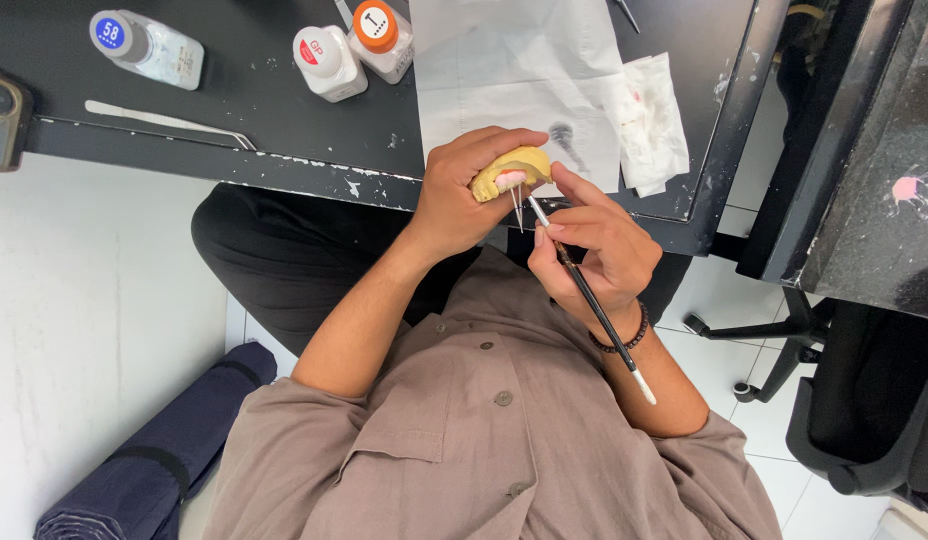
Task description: The person holds a dental model with a denture in one hand and uses a fine brush to apply and shape pink ceramic material on the denture teeth and gum area. They periodically wipe the brush on a tissue and reload material from a pink blob on the bench while continuing to build up the surface.
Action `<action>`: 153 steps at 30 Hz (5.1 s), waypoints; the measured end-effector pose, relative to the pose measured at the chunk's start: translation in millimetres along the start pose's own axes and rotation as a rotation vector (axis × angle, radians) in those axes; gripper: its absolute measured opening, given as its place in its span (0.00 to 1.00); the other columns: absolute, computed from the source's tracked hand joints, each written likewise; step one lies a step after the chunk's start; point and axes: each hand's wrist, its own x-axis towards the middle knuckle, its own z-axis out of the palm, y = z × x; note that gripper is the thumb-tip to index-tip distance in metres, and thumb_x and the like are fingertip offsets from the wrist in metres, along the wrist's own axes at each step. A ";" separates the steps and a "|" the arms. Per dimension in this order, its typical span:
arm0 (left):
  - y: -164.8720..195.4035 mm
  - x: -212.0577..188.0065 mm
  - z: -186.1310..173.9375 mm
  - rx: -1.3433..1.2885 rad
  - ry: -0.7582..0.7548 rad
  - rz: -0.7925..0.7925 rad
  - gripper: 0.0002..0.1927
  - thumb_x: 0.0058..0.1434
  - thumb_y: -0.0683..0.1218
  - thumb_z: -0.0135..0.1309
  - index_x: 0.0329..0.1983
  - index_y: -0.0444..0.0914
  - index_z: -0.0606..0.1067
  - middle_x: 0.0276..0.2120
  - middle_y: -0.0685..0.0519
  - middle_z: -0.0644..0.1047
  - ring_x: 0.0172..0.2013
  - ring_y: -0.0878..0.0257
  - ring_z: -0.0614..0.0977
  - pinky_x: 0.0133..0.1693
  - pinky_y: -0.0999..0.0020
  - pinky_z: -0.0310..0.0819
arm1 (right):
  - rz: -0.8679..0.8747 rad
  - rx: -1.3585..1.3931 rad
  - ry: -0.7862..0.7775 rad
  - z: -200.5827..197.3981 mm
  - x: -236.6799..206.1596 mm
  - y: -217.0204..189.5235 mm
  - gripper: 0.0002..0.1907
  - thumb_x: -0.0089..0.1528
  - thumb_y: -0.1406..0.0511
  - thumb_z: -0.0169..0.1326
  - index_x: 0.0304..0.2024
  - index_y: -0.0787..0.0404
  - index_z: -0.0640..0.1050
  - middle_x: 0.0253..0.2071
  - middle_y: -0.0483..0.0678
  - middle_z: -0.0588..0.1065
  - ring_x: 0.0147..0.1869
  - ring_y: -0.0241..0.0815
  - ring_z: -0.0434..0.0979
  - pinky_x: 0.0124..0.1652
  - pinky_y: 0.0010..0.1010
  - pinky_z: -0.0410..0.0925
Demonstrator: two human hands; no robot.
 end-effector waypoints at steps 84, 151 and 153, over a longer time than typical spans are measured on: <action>-0.7 -0.3 -0.1 -0.020 -0.004 -0.020 0.23 0.60 0.37 0.69 0.58 0.39 0.77 0.43 0.52 0.82 0.43 0.62 0.85 0.45 0.69 0.81 | -0.039 -0.022 0.041 4.4 -3.0 -0.9 0.12 0.60 0.80 0.63 0.38 0.67 0.73 0.35 0.56 0.80 0.58 0.65 0.82 0.50 0.39 0.79; -1.0 -0.9 2.2 0.039 -0.018 0.040 0.17 0.67 0.41 0.63 0.59 0.40 0.77 0.42 0.51 0.82 0.41 0.60 0.85 0.42 0.68 0.80 | -0.014 -0.044 0.019 -0.2 -2.0 -3.8 0.11 0.58 0.78 0.64 0.34 0.66 0.73 0.34 0.56 0.80 0.58 0.62 0.83 0.49 0.40 0.79; -0.9 -1.0 2.0 0.044 -0.020 0.028 0.17 0.67 0.41 0.63 0.59 0.39 0.77 0.41 0.51 0.82 0.40 0.60 0.85 0.41 0.68 0.79 | 0.002 -0.043 0.004 -0.2 -1.6 -4.0 0.11 0.58 0.78 0.64 0.34 0.66 0.74 0.34 0.55 0.80 0.58 0.63 0.83 0.48 0.38 0.79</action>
